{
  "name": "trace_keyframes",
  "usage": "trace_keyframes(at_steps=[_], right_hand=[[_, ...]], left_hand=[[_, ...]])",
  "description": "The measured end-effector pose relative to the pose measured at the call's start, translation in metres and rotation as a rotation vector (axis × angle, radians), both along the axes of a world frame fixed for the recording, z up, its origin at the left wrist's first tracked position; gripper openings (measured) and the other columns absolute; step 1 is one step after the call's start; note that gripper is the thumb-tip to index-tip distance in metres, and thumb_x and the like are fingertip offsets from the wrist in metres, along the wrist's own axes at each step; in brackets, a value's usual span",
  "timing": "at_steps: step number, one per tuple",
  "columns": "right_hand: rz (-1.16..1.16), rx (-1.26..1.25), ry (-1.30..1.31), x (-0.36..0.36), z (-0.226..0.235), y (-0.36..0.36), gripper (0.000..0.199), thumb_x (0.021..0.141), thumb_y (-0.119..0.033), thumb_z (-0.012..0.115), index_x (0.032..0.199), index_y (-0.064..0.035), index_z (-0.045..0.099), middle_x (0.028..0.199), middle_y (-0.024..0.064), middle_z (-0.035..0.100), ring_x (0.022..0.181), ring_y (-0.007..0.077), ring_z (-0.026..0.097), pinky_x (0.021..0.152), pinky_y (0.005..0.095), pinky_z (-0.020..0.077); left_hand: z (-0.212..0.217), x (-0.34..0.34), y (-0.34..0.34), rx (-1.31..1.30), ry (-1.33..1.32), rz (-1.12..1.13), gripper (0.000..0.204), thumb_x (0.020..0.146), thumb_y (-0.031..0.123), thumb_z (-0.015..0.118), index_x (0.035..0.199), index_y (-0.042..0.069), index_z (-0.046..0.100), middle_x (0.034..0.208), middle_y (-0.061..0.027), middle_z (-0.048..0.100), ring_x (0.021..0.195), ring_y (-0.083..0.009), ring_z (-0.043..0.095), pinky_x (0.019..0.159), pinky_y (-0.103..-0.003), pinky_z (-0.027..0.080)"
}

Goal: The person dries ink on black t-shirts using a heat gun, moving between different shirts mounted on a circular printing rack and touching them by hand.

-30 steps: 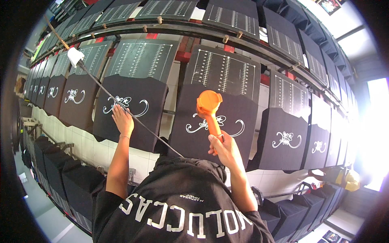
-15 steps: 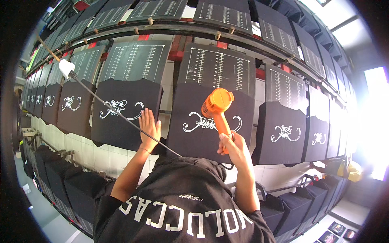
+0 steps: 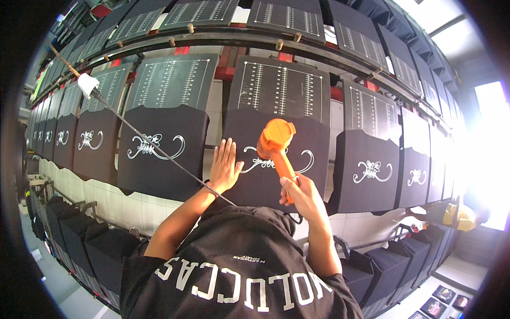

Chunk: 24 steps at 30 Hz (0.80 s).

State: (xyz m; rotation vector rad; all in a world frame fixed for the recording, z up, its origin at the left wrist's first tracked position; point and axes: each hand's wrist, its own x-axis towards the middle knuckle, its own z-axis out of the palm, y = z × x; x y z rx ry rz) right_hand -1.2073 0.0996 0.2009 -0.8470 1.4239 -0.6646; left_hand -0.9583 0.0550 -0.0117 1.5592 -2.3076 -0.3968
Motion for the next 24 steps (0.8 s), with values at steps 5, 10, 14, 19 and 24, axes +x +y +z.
trace_keyframes(at_steps=[5, 10, 14, 19, 24], right_hand=[[0.062, 0.052, 0.037, -0.007, 0.011, 0.02, 0.03, 0.099, -0.026, 0.06, 0.104, 0.0029, 0.059, 0.073, 0.0021, 0.059, 0.062, 0.0095, 0.061, 0.056, 0.0234, 0.0496], [0.006, -0.023, 0.11, -0.007, 0.003, 0.01, 0.032, 0.099, -0.03, 0.058, 0.105, 0.0012, 0.059, 0.074, 0.0025, 0.06, 0.063, 0.0098, 0.061, 0.057, 0.0235, 0.0491], [-0.111, -0.075, 0.019, -0.003, -0.01, -0.008, 0.027, 0.1, -0.025, 0.059, 0.104, 0.001, 0.058, 0.074, 0.0015, 0.058, 0.062, 0.0091, 0.06, 0.058, 0.0238, 0.0501], [-0.033, 0.017, 0.012, -0.011, 0.003, 0.005, 0.028, 0.099, -0.026, 0.06, 0.104, 0.0012, 0.058, 0.074, 0.0018, 0.059, 0.063, 0.0092, 0.061, 0.058, 0.0233, 0.0508], [0.005, 0.081, 0.028, -0.024, 0.009, 0.023, 0.029, 0.098, -0.028, 0.06, 0.103, 0.0013, 0.059, 0.075, 0.0011, 0.059, 0.064, 0.0093, 0.062, 0.058, 0.0235, 0.0513]], left_hand=[[-0.003, -0.005, -0.029, -0.023, -0.06, 0.059, 0.072, 0.101, 0.04, 0.044, 0.151, -0.008, 0.027, 0.16, -0.0248, 0.024, 0.151, -0.0397, 0.016, 0.123, -0.053, 0.013], [-0.003, -0.008, -0.029, -0.013, -0.083, 0.047, 0.072, 0.1, 0.04, 0.045, 0.152, -0.008, 0.027, 0.161, -0.0243, 0.024, 0.152, -0.039, 0.015, 0.123, -0.052, 0.012], [0.001, -0.008, -0.004, -0.017, -0.083, -0.049, 0.072, 0.1, 0.038, 0.048, 0.152, -0.007, 0.027, 0.161, -0.0241, 0.024, 0.151, -0.0389, 0.016, 0.123, -0.053, 0.013], [0.004, -0.005, 0.01, 0.005, -0.081, -0.087, 0.072, 0.099, 0.038, 0.049, 0.151, -0.007, 0.028, 0.16, -0.024, 0.024, 0.15, -0.0394, 0.02, 0.122, -0.054, 0.015], [0.007, -0.013, -0.005, 0.007, -0.111, -0.044, 0.069, 0.101, 0.039, 0.045, 0.149, -0.008, 0.03, 0.158, -0.0251, 0.029, 0.149, -0.0398, 0.022, 0.122, -0.054, 0.016]])
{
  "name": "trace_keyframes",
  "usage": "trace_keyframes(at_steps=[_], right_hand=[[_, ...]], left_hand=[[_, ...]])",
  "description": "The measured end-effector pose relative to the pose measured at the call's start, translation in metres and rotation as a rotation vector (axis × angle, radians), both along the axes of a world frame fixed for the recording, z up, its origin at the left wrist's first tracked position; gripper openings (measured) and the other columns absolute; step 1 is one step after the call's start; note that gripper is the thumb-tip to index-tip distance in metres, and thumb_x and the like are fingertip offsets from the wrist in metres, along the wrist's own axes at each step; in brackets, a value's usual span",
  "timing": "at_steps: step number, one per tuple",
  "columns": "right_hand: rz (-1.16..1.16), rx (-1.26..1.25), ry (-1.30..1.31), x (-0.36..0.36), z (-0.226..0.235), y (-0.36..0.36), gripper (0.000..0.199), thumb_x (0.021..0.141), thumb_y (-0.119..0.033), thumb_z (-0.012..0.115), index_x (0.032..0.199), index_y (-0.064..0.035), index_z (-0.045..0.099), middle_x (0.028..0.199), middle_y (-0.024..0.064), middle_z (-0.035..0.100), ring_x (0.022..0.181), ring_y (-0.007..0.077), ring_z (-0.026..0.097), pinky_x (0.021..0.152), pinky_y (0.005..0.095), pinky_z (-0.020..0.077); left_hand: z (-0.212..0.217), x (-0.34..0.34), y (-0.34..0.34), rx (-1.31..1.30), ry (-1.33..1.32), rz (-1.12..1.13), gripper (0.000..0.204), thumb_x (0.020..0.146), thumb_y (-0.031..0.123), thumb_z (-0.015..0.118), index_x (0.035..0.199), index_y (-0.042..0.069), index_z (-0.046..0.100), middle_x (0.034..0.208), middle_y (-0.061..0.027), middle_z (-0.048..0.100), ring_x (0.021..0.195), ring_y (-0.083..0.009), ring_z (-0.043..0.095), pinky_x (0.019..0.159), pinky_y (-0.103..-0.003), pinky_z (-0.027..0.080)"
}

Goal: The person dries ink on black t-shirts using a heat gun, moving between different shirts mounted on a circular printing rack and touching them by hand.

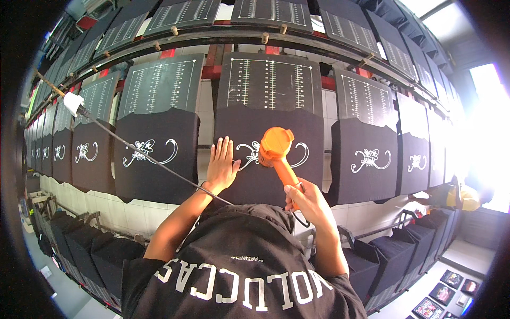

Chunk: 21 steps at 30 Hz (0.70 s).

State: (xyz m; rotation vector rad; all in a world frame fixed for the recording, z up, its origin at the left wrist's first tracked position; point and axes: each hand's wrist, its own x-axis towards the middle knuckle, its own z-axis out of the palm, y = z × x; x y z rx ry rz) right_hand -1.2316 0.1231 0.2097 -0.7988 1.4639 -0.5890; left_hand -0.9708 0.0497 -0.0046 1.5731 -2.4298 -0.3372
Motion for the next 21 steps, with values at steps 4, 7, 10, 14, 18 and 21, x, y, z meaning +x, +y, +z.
trace_keyframes(at_steps=[4, 7, 10, 14, 18, 21], right_hand=[[-0.074, -0.104, 0.062, 0.006, -0.013, -0.005, 0.031, 0.098, -0.029, 0.061, 0.102, 0.0013, 0.058, 0.075, 0.0014, 0.059, 0.063, 0.0095, 0.062, 0.058, 0.0242, 0.0509], [-0.058, -0.077, -0.002, -0.002, -0.007, 0.003, 0.032, 0.098, -0.03, 0.062, 0.103, 0.0013, 0.059, 0.074, 0.0011, 0.059, 0.063, 0.0093, 0.062, 0.059, 0.0238, 0.051], [-0.078, -0.063, -0.002, -0.007, -0.005, 0.004, 0.033, 0.097, -0.03, 0.063, 0.105, 0.0015, 0.06, 0.074, 0.001, 0.058, 0.062, 0.0091, 0.061, 0.059, 0.0238, 0.0513], [-0.15, -0.166, 0.073, 0.003, -0.018, -0.008, 0.03, 0.099, -0.031, 0.06, 0.102, -0.0004, 0.059, 0.074, 0.0022, 0.059, 0.061, 0.0096, 0.06, 0.056, 0.0241, 0.0489], [-0.184, -0.165, -0.039, -0.003, -0.023, -0.013, 0.03, 0.1, -0.032, 0.059, 0.099, -0.0018, 0.058, 0.073, 0.0026, 0.059, 0.061, 0.0097, 0.06, 0.056, 0.024, 0.0478], [-0.174, -0.172, -0.025, -0.002, -0.027, -0.014, 0.033, 0.1, -0.036, 0.059, 0.099, -0.0023, 0.058, 0.074, 0.0028, 0.059, 0.061, 0.0101, 0.06, 0.056, 0.024, 0.0481]], left_hand=[[0.007, -0.003, -0.002, 0.005, 0.046, -0.058, 0.068, 0.1, 0.035, 0.049, 0.15, -0.008, 0.029, 0.158, -0.0262, 0.027, 0.149, -0.0415, 0.022, 0.122, -0.055, 0.016], [0.004, 0.0, 0.001, 0.021, 0.038, -0.071, 0.069, 0.1, 0.035, 0.048, 0.15, -0.007, 0.028, 0.158, -0.0263, 0.026, 0.149, -0.0412, 0.021, 0.122, -0.054, 0.016], [0.002, -0.001, 0.0, 0.016, 0.022, -0.058, 0.07, 0.1, 0.037, 0.047, 0.15, -0.008, 0.029, 0.159, -0.0252, 0.026, 0.15, -0.0404, 0.02, 0.122, -0.053, 0.015], [-0.003, -0.002, 0.003, -0.021, 0.024, -0.077, 0.07, 0.1, 0.037, 0.048, 0.15, -0.008, 0.029, 0.159, -0.0245, 0.026, 0.15, -0.0397, 0.02, 0.123, -0.053, 0.015], [-0.001, -0.003, 0.015, 0.042, 0.059, -0.117, 0.07, 0.101, 0.035, 0.047, 0.152, -0.007, 0.026, 0.16, -0.0252, 0.023, 0.151, -0.0402, 0.018, 0.123, -0.053, 0.014], [-0.005, -0.003, 0.011, 0.016, 0.044, -0.09, 0.07, 0.1, 0.036, 0.047, 0.152, -0.007, 0.027, 0.16, -0.0253, 0.023, 0.151, -0.0406, 0.019, 0.123, -0.054, 0.014]])
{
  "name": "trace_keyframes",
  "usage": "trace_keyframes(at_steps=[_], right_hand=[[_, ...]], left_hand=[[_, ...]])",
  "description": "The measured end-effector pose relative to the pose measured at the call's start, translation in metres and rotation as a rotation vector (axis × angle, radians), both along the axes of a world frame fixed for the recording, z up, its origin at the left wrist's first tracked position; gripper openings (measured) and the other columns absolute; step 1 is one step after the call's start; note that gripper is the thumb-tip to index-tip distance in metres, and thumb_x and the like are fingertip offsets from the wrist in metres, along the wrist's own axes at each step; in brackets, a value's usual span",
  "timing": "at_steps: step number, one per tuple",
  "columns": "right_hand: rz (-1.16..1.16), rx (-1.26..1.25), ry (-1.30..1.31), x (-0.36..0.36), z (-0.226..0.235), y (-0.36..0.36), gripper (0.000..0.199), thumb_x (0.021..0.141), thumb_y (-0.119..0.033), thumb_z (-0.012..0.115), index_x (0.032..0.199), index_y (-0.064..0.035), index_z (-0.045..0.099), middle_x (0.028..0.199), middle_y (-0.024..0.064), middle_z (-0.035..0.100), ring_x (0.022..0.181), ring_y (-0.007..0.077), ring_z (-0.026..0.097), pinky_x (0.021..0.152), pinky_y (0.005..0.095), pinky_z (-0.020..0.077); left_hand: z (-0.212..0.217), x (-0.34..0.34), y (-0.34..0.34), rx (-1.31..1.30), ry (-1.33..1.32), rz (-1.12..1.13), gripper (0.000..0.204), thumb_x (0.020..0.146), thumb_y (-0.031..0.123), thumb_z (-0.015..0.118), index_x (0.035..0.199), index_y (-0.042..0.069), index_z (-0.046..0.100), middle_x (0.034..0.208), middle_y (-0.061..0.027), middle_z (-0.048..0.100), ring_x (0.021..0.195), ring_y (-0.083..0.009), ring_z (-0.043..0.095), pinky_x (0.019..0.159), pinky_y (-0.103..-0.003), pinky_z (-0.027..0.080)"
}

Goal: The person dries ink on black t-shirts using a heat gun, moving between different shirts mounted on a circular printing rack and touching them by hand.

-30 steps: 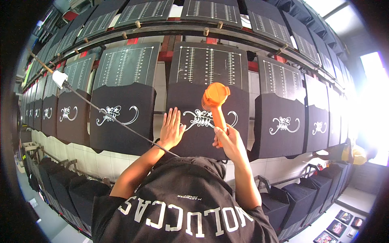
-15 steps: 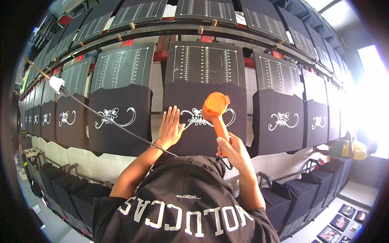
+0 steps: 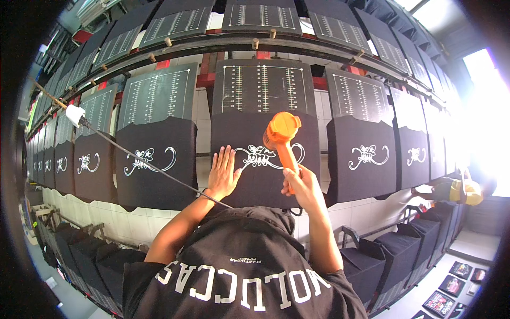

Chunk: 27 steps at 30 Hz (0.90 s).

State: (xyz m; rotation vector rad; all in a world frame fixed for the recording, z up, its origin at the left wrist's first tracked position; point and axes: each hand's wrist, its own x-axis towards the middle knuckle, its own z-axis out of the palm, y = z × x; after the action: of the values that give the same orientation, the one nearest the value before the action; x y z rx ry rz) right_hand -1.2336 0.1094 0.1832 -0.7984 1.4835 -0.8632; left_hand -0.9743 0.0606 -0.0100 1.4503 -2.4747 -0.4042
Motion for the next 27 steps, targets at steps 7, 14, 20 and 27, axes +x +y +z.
trace_keyframes(at_steps=[7, 14, 20, 27], right_hand=[[-0.053, 0.009, 0.059, 0.001, 0.0, 0.0, 0.029, 0.1, -0.032, 0.06, 0.097, -0.0032, 0.058, 0.074, 0.0022, 0.059, 0.06, 0.01, 0.061, 0.055, 0.0226, 0.0487], [-0.003, 0.046, -0.065, -0.003, 0.008, 0.006, 0.028, 0.099, -0.029, 0.061, 0.098, -0.0015, 0.058, 0.072, 0.0016, 0.058, 0.06, 0.009, 0.061, 0.055, 0.0234, 0.0488], [0.003, 0.04, 0.076, 0.007, 0.009, 0.015, 0.029, 0.099, -0.03, 0.061, 0.1, -0.0014, 0.059, 0.074, 0.0016, 0.059, 0.06, 0.0092, 0.06, 0.056, 0.0224, 0.0488], [-0.004, 0.058, 0.071, 0.004, 0.014, 0.03, 0.029, 0.099, -0.03, 0.06, 0.102, -0.0012, 0.059, 0.074, 0.0016, 0.059, 0.061, 0.0092, 0.06, 0.056, 0.0234, 0.0481]], left_hand=[[-0.002, -0.007, -0.012, -0.049, -0.029, 0.032, 0.071, 0.1, 0.038, 0.047, 0.152, -0.007, 0.027, 0.161, -0.0247, 0.023, 0.151, -0.0386, 0.019, 0.123, -0.052, 0.015], [0.002, -0.006, 0.005, 0.015, -0.002, -0.051, 0.073, 0.101, 0.038, 0.047, 0.154, -0.006, 0.021, 0.162, -0.024, 0.02, 0.151, -0.0397, 0.017, 0.123, -0.053, 0.015], [0.012, -0.002, 0.019, 0.01, -0.046, -0.094, 0.072, 0.1, 0.039, 0.049, 0.151, -0.007, 0.027, 0.16, -0.0244, 0.025, 0.149, -0.0385, 0.024, 0.123, -0.05, 0.019], [0.011, 0.025, 0.043, 0.051, 0.108, -0.095, 0.064, 0.099, 0.03, 0.053, 0.149, -0.006, 0.034, 0.157, -0.0248, 0.031, 0.147, -0.04, 0.029, 0.121, -0.05, 0.023]])
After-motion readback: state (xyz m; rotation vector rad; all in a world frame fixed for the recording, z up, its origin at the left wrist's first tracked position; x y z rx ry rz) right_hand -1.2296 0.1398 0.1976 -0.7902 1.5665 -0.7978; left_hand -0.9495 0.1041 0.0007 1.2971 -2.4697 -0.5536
